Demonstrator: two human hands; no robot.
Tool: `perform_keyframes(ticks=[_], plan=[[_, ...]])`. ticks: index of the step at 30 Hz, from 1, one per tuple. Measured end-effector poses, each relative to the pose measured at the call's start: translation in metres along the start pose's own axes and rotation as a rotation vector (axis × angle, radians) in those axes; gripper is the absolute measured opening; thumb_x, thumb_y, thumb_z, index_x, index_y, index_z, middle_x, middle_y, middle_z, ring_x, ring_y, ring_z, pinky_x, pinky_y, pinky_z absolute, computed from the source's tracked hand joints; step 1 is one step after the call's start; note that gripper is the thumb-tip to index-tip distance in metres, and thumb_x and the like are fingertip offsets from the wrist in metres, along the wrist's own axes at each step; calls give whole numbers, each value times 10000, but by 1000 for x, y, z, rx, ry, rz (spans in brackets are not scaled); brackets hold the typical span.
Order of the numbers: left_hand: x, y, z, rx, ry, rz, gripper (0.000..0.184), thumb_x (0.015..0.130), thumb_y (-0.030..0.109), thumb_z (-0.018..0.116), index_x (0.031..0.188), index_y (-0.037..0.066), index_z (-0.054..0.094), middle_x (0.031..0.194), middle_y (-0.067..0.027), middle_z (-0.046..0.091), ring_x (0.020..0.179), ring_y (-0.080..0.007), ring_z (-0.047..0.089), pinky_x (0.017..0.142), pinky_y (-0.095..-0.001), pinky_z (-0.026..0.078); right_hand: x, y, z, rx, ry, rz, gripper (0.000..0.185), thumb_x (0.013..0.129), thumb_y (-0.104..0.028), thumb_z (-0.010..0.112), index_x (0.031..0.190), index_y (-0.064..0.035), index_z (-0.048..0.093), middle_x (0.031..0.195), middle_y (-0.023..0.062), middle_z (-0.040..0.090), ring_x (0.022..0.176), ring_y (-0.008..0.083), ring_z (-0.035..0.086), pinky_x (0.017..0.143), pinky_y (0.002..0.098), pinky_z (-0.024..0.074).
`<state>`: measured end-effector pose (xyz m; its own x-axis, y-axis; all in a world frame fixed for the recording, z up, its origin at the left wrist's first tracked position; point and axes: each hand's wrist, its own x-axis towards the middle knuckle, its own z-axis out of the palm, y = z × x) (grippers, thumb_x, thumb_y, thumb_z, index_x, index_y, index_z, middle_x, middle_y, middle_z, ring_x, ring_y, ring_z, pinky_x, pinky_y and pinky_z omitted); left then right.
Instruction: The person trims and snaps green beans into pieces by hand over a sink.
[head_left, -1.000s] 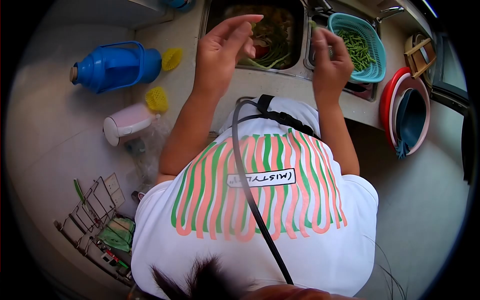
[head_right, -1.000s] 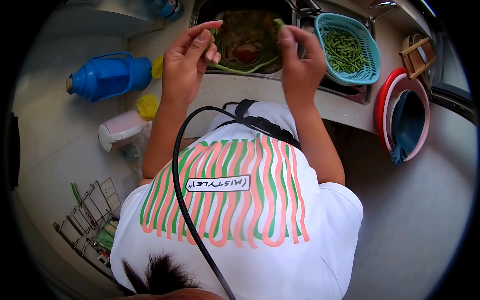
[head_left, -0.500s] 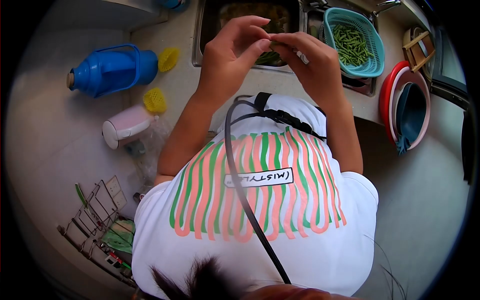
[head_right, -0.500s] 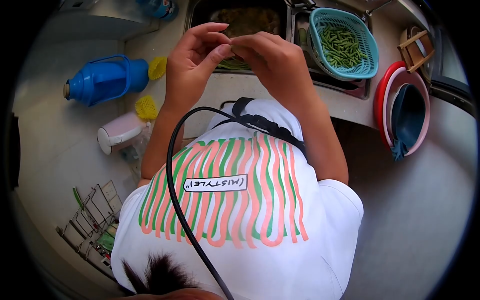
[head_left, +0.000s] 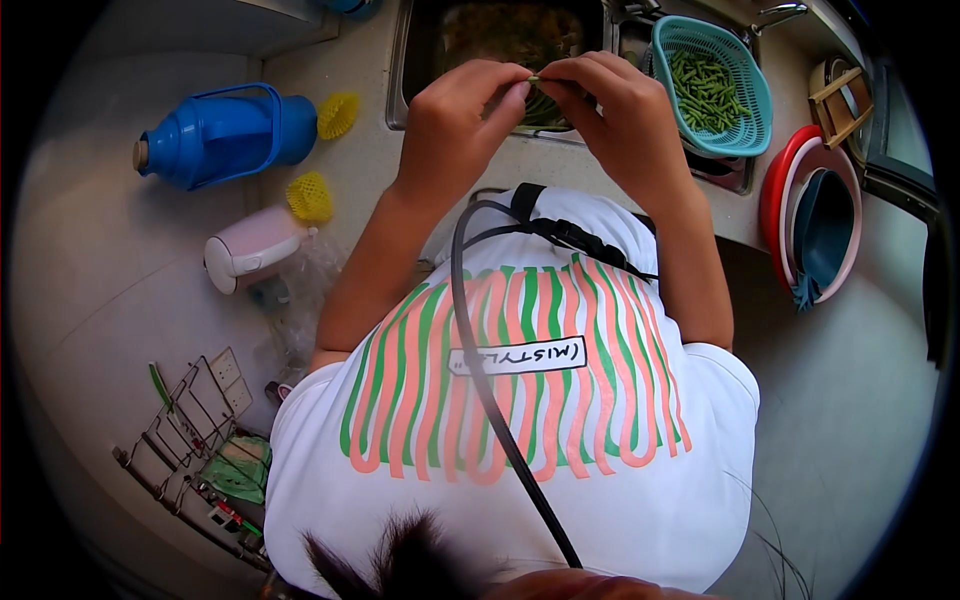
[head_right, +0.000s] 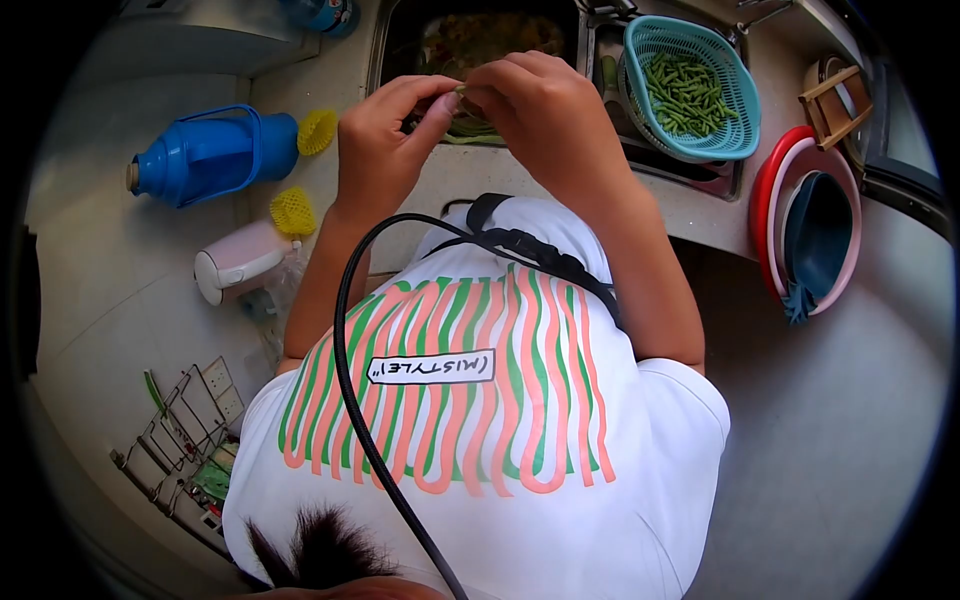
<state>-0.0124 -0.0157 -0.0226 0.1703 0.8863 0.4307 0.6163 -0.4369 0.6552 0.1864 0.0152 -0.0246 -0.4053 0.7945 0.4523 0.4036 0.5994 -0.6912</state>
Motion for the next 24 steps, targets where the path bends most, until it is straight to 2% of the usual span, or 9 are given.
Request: perform_keyframes(ticks=[2,8,11,12,14,16,18,21,24], plan=[[-1,1,1,59,25,24,154,945,105,717,1064,10,739,938,-91,747,764,-154,695,684,-268,550,1,-2,4,-36,40,-16,118,889,-62,720,1002,-49,690,891,101,683,849,316,664,734,379,541],[-3,10,10,-403,97,-350,208,1012,146,654,1115,-17,731,977,-71,750,815,-124,696,753,-241,549,-7,-8,27,167,251,53,125,873,9,718,983,-33,677,860,113,670,750,296,665,645,359,530],[0,17,8,-636,171,-511,238,1027,165,638,1140,-27,721,966,-61,744,862,-115,693,791,-235,542,-12,-8,33,189,267,82,119,883,12,710,989,-31,678,847,115,666,761,272,675,662,333,534],[3,6,5,-723,177,-553,258,1034,181,627,1179,-18,701,986,-77,739,894,-140,699,832,-258,559,-13,-9,33,224,240,82,113,895,3,708,1001,-24,680,859,110,676,774,248,681,673,321,537],[7,-1,-2,-877,202,-542,264,1038,182,616,1201,-15,683,1016,-92,732,898,-152,697,855,-282,571,-17,-10,33,290,183,82,109,919,-16,704,1026,-12,683,883,99,696,799,199,694,694,297,543],[9,-4,-5,-975,193,-519,268,1046,178,594,1224,-12,659,1086,-103,696,856,-154,670,889,-336,592,-20,-5,35,580,174,269,117,950,-43,692,1058,1,684,923,76,712,834,150,688,720,277,544],[6,-8,-6,-1080,128,-500,272,1052,176,584,1235,-11,657,1098,-97,675,848,-138,643,901,-336,577,-18,-2,30,821,221,378,166,995,-108,676,1106,15,686,979,38,726,888,86,669,763,247,538],[3,-18,-5,-1163,27,-432,280,1057,160,569,1265,-8,652,1105,-85,649,846,-124,613,922,-323,548,-17,23,-1,342,493,349,199,974,-195,720,1107,-47,733,952,45,735,873,101,680,763,230,538],[3,-17,-3,-1158,-1,-422,294,1059,136,554,1301,-6,641,1128,-85,651,896,-119,609,937,-293,513,-30,54,-38,-49,726,509,215,967,-265,720,1070,-81,763,954,61,758,859,165,704,757,288,555]])
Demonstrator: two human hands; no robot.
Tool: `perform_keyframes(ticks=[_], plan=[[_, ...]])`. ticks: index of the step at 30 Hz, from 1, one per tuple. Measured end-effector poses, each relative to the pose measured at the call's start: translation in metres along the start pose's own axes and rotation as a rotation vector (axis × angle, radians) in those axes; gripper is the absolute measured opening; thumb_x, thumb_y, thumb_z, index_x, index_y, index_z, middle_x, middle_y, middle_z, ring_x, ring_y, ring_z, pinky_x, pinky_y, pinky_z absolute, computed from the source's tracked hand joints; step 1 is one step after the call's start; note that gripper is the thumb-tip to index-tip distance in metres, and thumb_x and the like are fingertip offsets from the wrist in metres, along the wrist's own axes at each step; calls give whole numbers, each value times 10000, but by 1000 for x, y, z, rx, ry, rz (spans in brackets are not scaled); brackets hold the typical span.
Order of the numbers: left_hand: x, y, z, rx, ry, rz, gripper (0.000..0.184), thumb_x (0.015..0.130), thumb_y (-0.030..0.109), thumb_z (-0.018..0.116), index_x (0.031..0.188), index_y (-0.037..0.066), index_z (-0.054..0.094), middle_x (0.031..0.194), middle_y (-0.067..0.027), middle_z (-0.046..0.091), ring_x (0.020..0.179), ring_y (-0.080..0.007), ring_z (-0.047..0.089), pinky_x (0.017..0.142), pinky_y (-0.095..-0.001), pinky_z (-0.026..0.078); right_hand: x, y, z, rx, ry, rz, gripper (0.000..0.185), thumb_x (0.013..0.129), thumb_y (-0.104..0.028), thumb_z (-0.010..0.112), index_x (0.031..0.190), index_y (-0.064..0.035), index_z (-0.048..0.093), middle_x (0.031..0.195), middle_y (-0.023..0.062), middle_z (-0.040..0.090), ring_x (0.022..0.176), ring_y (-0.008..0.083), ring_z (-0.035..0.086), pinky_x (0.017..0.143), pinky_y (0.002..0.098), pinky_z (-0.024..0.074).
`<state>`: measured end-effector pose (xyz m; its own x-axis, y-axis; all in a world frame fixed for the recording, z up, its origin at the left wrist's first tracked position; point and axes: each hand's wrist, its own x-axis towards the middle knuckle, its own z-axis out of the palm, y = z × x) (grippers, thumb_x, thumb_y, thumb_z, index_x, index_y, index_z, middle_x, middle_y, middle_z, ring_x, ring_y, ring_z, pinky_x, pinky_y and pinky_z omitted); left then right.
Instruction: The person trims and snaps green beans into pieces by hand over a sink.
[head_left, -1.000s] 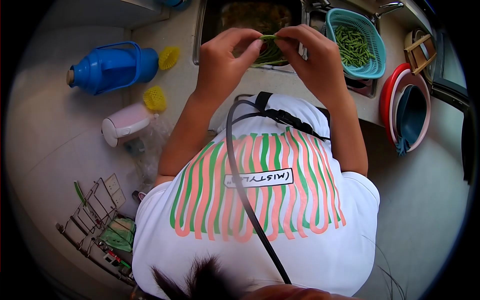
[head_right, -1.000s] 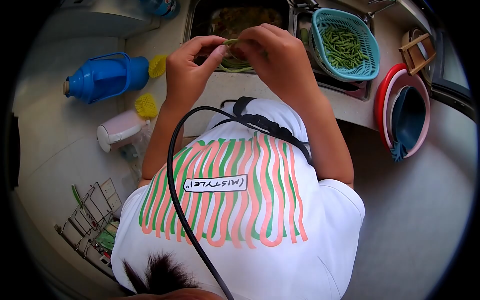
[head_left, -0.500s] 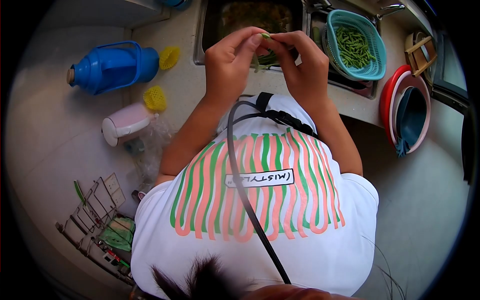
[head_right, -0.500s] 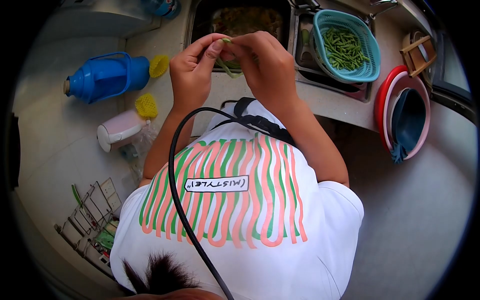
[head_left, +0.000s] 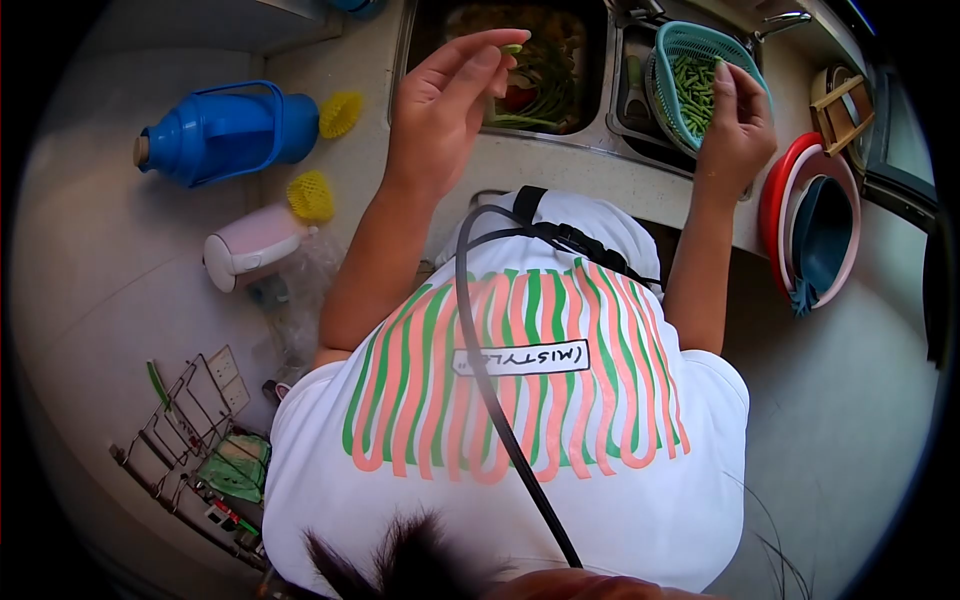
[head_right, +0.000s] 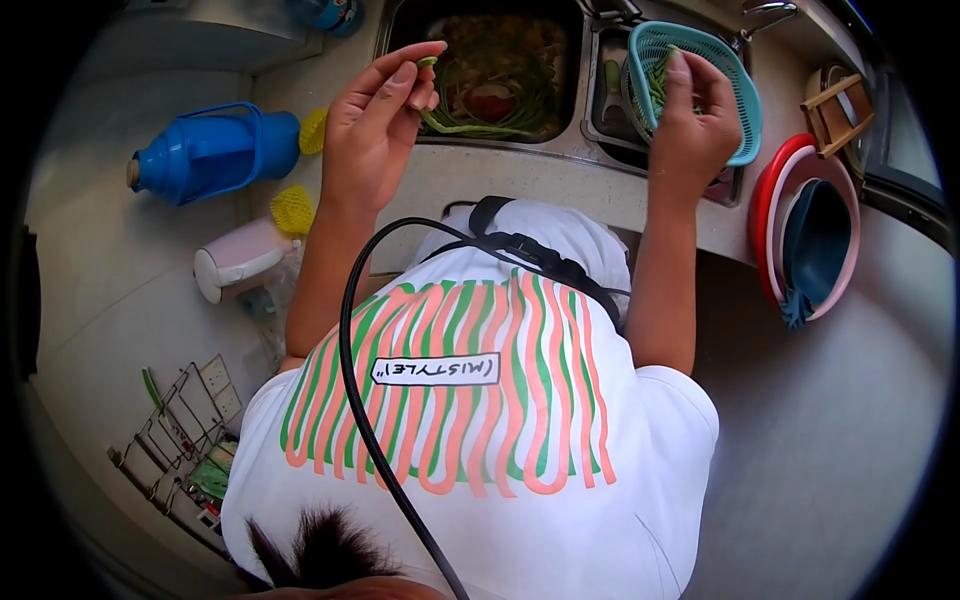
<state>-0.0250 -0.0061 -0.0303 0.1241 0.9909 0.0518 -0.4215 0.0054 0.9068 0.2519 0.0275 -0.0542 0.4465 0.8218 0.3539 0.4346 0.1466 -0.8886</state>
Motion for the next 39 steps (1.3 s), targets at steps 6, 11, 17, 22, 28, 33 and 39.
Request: perform_keyframes(ticks=[6,11,17,22,28,33,39], plan=[[-2,11,18,257,39,29,317,1017,89,619,1324,9,630,1125,-101,697,931,-139,673,870,-262,547,20,49,-37,-752,-33,-414,332,974,-312,704,1264,-152,721,1084,105,747,931,232,711,787,332,571],[-4,11,30,462,-17,60,328,969,62,693,1279,22,596,1064,-101,716,911,-155,719,821,-271,588,-14,-41,7,188,-644,-420,343,911,-136,757,1249,-108,708,1042,91,746,955,189,719,764,297,573],[-7,2,26,707,-50,240,288,960,64,707,1227,22,606,1031,-91,719,904,-144,714,812,-259,579,-20,-62,17,153,-768,-285,144,901,-78,751,1040,-42,739,912,89,741,767,187,728,658,272,563],[-10,5,22,935,12,216,150,944,78,721,1082,18,724,979,-65,730,881,-136,704,771,-253,560,-17,-68,16,72,-740,-367,125,901,-69,733,1023,-43,733,903,84,712,776,233,720,669,301,560],[-5,7,20,1083,-81,410,144,933,86,727,1059,20,741,945,-76,733,840,-178,707,727,-269,550,-19,-66,17,-5,-809,-507,125,926,-60,688,1045,-38,721,915,101,676,774,278,695,685,350,555],[-6,6,21,1111,-52,416,134,967,103,692,1053,6,725,932,-75,727,836,-159,701,723,-264,547,-23,-61,21,50,-811,-501,127,934,-38,668,1053,-31,713,899,113,666,749,273,679,673,337,547],[-8,-5,25,675,93,183,211,1030,176,634,1097,-11,704,937,-37,711,851,-110,669,781,-243,536,-42,-50,34,494,-833,-22,155,973,-56,654,1101,18,702,928,63,698,782,155,683,708,268,547]])
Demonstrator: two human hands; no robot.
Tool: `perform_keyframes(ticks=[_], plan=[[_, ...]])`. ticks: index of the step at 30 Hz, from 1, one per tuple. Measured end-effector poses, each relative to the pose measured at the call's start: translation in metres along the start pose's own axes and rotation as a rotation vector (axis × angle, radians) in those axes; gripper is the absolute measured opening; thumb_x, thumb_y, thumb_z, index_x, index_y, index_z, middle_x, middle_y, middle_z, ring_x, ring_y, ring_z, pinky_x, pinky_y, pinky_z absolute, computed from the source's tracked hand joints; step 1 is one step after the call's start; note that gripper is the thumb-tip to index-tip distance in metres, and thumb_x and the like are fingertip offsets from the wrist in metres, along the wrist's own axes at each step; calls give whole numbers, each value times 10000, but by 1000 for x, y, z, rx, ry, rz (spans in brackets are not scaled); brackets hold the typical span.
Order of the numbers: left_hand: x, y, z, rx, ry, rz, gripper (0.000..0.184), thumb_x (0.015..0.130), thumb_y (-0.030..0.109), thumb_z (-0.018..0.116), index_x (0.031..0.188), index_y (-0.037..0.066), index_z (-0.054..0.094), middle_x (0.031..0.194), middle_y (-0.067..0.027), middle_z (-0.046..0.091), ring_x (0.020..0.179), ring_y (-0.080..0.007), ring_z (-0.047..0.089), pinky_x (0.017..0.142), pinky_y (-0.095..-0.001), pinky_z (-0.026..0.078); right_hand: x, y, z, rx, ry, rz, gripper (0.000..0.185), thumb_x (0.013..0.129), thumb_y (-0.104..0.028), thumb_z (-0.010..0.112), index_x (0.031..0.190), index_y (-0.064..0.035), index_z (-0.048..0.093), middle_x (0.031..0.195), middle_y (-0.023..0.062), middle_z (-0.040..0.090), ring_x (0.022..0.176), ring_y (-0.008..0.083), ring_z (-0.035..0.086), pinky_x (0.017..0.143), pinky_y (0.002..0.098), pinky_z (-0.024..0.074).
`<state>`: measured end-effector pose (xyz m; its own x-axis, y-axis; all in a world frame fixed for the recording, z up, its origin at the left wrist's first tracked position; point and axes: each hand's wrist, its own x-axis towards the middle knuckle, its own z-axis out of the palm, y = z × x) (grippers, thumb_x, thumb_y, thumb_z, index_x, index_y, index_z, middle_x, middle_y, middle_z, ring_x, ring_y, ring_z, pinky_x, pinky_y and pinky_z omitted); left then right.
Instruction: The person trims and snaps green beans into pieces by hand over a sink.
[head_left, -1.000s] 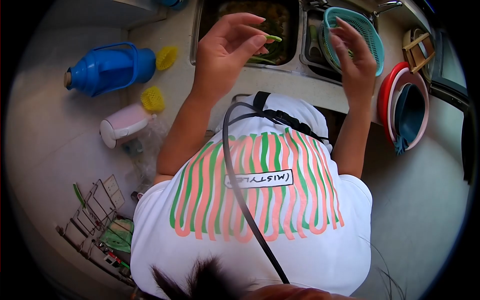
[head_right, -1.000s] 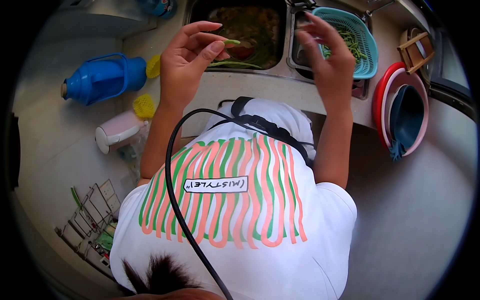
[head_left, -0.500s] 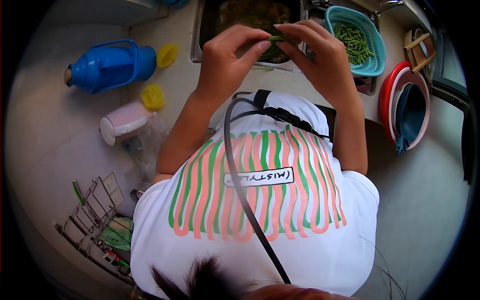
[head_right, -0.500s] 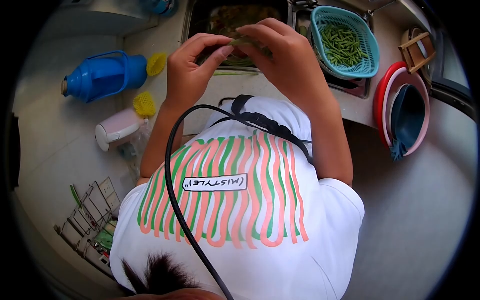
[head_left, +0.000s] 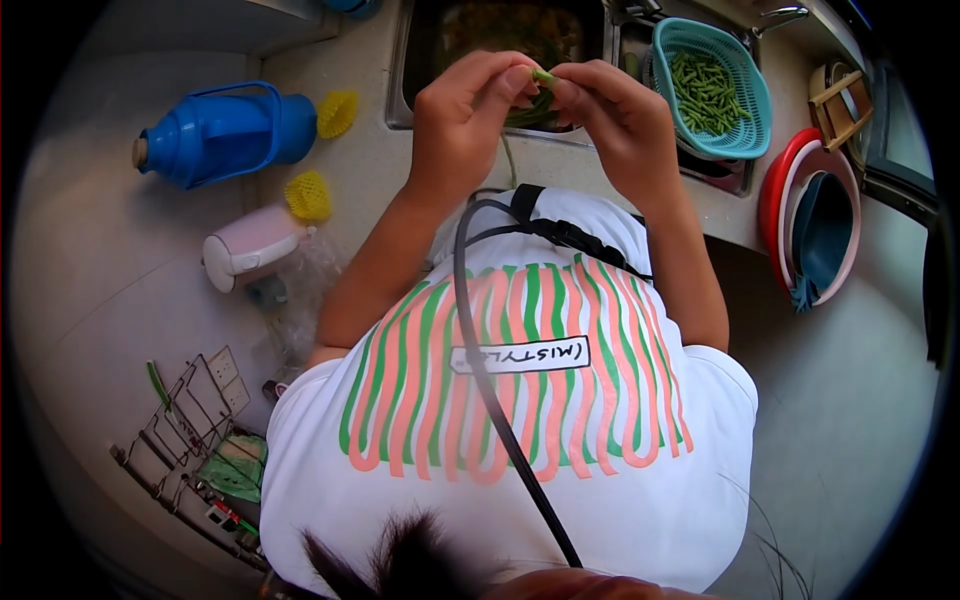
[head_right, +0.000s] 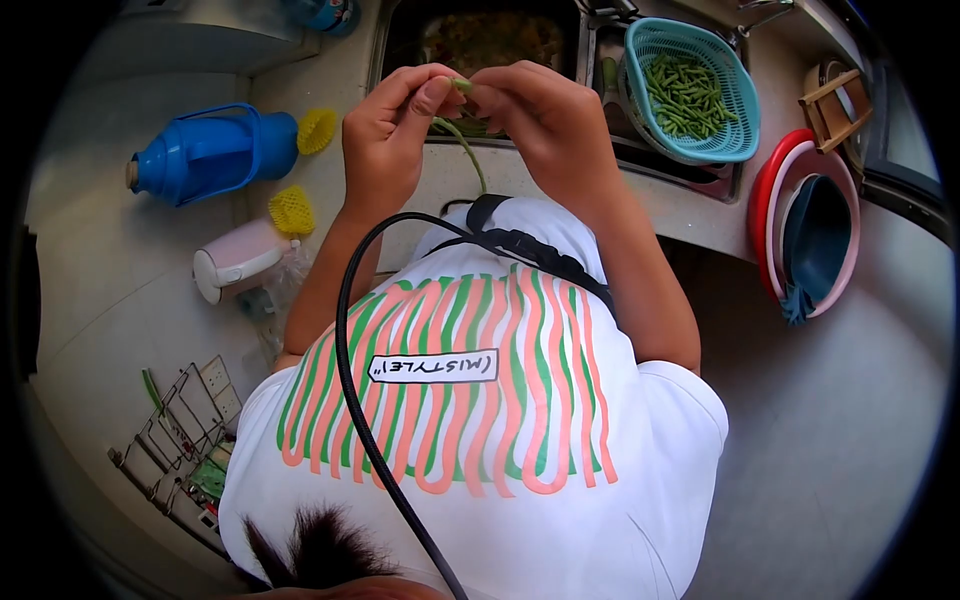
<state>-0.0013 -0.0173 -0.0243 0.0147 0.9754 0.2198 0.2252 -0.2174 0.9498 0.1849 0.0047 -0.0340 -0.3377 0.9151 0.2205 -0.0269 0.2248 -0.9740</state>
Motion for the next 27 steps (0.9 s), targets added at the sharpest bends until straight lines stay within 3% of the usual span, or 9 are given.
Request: perform_keyframes(ticks=[5,8,11,14,18,22,23,27], plan=[[-1,-1,5,-293,24,-154,235,1045,211,616,1140,12,697,984,-29,702,863,-91,632,814,-223,515,-3,4,5,293,48,177,235,1018,-151,649,1147,35,708,945,42,731,815,109,673,740,251,549],[-2,-7,11,-386,58,-200,251,1049,222,605,1186,21,671,1006,-28,680,866,-98,615,818,-240,514,-2,3,5,320,60,182,261,1010,-177,665,1164,29,710,911,42,732,820,100,670,741,247,545],[2,-6,7,-683,98,-237,266,1057,234,589,1209,24,648,1028,-34,647,889,-111,605,817,-279,522,-5,5,7,348,46,224,263,1004,-174,671,1160,34,711,931,45,736,827,100,672,744,250,546],[12,-4,2,-607,200,-160,272,1060,242,581,1217,27,638,1025,-45,621,900,-119,593,809,-306,525,-8,12,6,409,28,256,261,1006,-172,668,1166,30,710,940,54,737,821,103,668,735,254,543],[12,3,-12,-533,73,-244,263,1059,217,584,1211,13,651,1031,-57,624,892,-112,575,805,-285,509,-7,8,4,530,3,248,260,1014,-170,653,1181,23,704,946,63,728,824,110,670,735,256,542],[9,16,-9,-122,-53,22,186,998,158,667,1090,5,719,1016,-41,681,883,-87,647,765,-223,520,-5,8,0,529,-39,190,264,1023,-175,640,1191,21,699,949,62,723,835,118,678,744,257,550],[10,16,-8,-163,-42,37,145,967,122,697,1037,3,738,1004,-37,703,889,-93,677,755,-210,528,-5,9,-1,528,-57,178,265,1025,-176,637,1193,20,699,952,61,724,840,121,680,747,258,553],[11,12,-11,41,-18,124,127,966,113,695,1019,3,730,974,-29,687,823,-72,633,709,-204,499,-4,3,0,314,-30,133,232,1009,-148,657,1169,15,701,948,54,729,842,126,680,748,275,558]])
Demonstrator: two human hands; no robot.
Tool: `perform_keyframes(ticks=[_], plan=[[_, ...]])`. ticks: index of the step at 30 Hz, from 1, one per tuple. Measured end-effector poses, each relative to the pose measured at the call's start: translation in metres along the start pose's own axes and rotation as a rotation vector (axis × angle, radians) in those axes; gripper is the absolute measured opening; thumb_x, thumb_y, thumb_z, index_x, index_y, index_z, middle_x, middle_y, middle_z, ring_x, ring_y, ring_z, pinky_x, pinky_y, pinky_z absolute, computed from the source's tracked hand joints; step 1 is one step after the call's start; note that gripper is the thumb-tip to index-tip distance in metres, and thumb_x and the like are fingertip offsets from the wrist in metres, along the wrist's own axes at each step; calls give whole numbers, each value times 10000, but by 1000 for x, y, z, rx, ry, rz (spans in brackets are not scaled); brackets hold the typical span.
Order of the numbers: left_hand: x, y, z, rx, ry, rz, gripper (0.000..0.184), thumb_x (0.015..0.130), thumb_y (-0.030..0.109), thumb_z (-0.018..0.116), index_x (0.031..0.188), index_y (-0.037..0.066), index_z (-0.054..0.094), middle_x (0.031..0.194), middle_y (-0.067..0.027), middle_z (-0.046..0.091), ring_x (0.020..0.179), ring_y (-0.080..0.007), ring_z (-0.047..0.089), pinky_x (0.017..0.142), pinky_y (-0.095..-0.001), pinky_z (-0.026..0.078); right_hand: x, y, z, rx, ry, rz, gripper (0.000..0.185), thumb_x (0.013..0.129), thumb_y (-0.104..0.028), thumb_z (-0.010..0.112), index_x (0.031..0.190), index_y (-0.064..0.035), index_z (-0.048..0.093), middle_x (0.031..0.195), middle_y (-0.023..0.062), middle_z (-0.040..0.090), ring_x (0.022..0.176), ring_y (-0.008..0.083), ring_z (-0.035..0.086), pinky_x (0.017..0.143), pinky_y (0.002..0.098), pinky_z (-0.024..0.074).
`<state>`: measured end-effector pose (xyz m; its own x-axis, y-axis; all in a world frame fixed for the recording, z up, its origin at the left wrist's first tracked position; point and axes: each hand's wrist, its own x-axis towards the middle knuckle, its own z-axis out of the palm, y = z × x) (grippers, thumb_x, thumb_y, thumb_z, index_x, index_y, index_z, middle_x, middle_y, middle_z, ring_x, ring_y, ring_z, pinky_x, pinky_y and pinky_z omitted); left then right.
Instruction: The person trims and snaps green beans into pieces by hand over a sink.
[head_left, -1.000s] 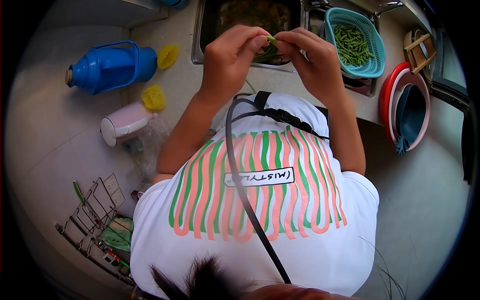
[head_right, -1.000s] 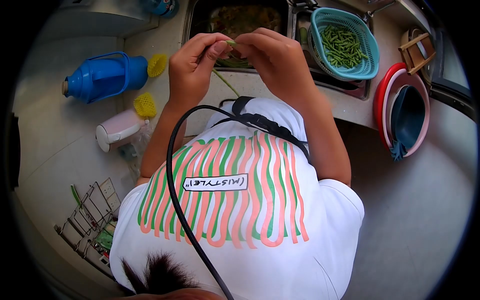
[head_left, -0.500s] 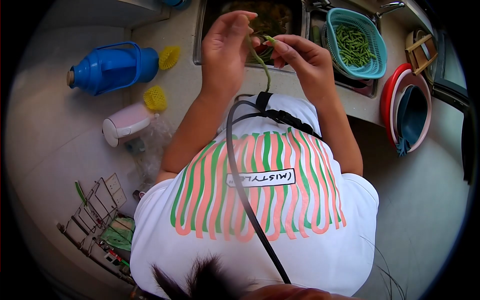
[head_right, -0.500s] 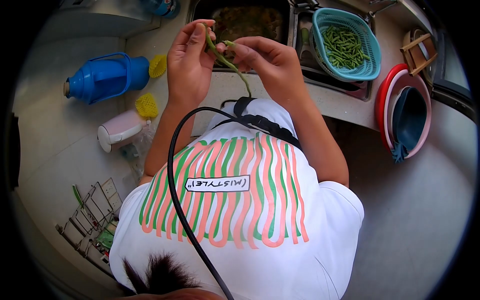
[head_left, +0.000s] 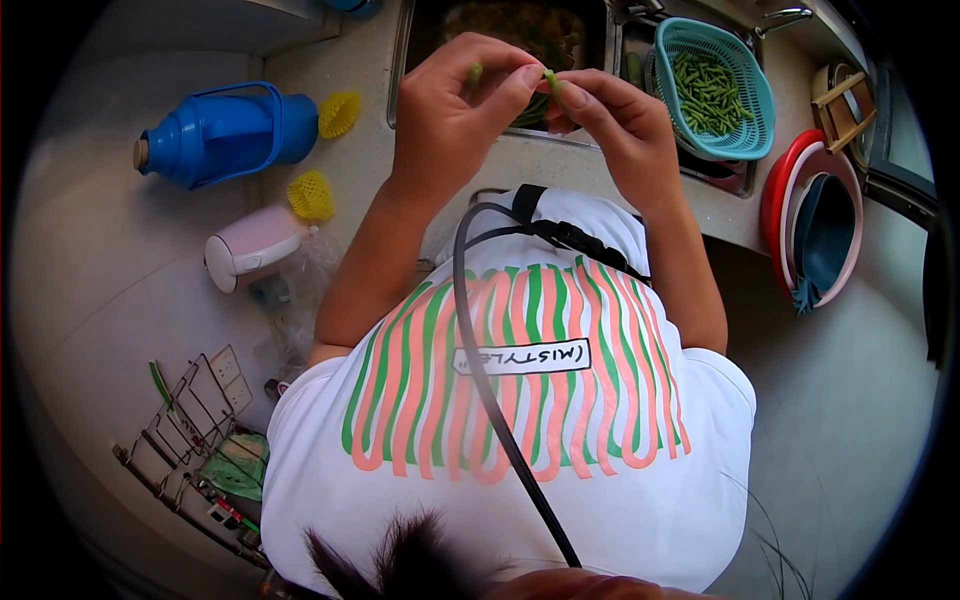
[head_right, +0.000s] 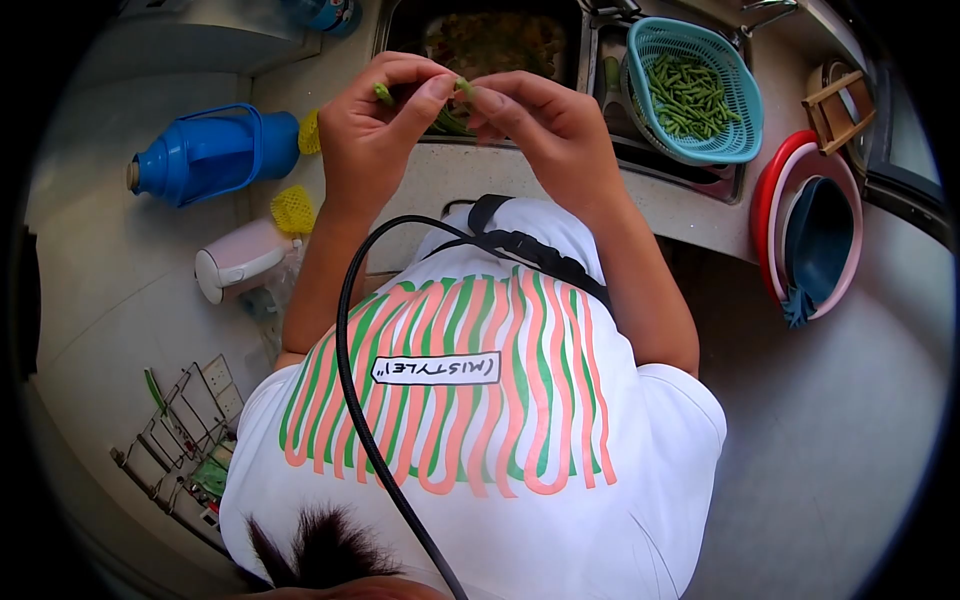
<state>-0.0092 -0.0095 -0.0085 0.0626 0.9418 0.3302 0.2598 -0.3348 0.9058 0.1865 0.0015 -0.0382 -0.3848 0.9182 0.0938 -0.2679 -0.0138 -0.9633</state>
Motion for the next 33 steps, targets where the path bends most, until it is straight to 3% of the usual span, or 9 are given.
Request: perform_keyframes(ticks=[6,8,11,18,23,28,30,32,33], plan=[[2,6,4,225,5,95,100,951,100,695,973,3,681,920,-51,651,737,-115,588,647,-247,483,11,-7,9,-682,153,-447,206,859,-46,771,1063,-54,746,933,101,726,793,245,713,710,290,567],[2,7,5,288,-11,106,92,950,89,677,979,4,655,920,-104,643,780,-195,677,679,-292,560,8,-7,11,-678,174,-425,199,866,-44,764,1064,-50,746,928,102,729,784,228,720,705,284,566],[0,-3,10,241,21,134,124,975,132,664,1000,12,649,910,-31,631,733,-95,541,651,-246,451,4,1,16,-520,224,-298,184,889,-38,748,1074,-33,746,929,97,742,781,186,724,701,270,568],[-2,-12,19,138,12,-8,185,1009,199,626,1023,15,641,895,-23,619,746,-84,537,674,-244,452,-4,9,25,-24,310,-70,178,961,-38,697,1117,42,724,952,76,755,854,111,705,759,235,567],[-5,-28,16,173,65,-156,230,1028,249,606,1032,22,643,873,5,603,738,-61,511,670,-240,445,-2,2,3,-77,544,-313,197,953,-85,731,1133,-6,740,955,64,756,860,109,707,773,210,546],[-1,-29,7,23,-49,-229,195,1015,230,596,1029,37,624,908,-25,606,790,-118,531,744,-264,453,-5,-9,-60,-596,1006,-326,271,912,-199,789,1147,-71,749,1020,99,761,901,165,724,800,267,590],[2,-31,4,72,-130,-196,185,978,161,613,1106,27,601,1006,-128,638,886,-236,634,859,-323,507,-13,-9,-99,-1479,951,-240,353,934,-240,756,1249,-88,712,1090,113,748,941,243,718,836,329,592],[1,-36,4,161,-181,-113,315,948,32,561,1227,38,416,1104,-116,557,924,-180,565,871,-283,469,-16,-7,-109,-1886,752,-270,397,944,-249,738,1307,-99,684,1139,107,735,951,267,712,846,354,588],[-1,-38,6,204,-211,-72,420,933,-32,535,1288,44,324,1153,-110,516,944,-152,531,877,-263,449,-19,-7,-103,-1699,662,-287,410,947,-242,732,1328,-102,672,1154,102,729,949,264,709,844,355,584]])
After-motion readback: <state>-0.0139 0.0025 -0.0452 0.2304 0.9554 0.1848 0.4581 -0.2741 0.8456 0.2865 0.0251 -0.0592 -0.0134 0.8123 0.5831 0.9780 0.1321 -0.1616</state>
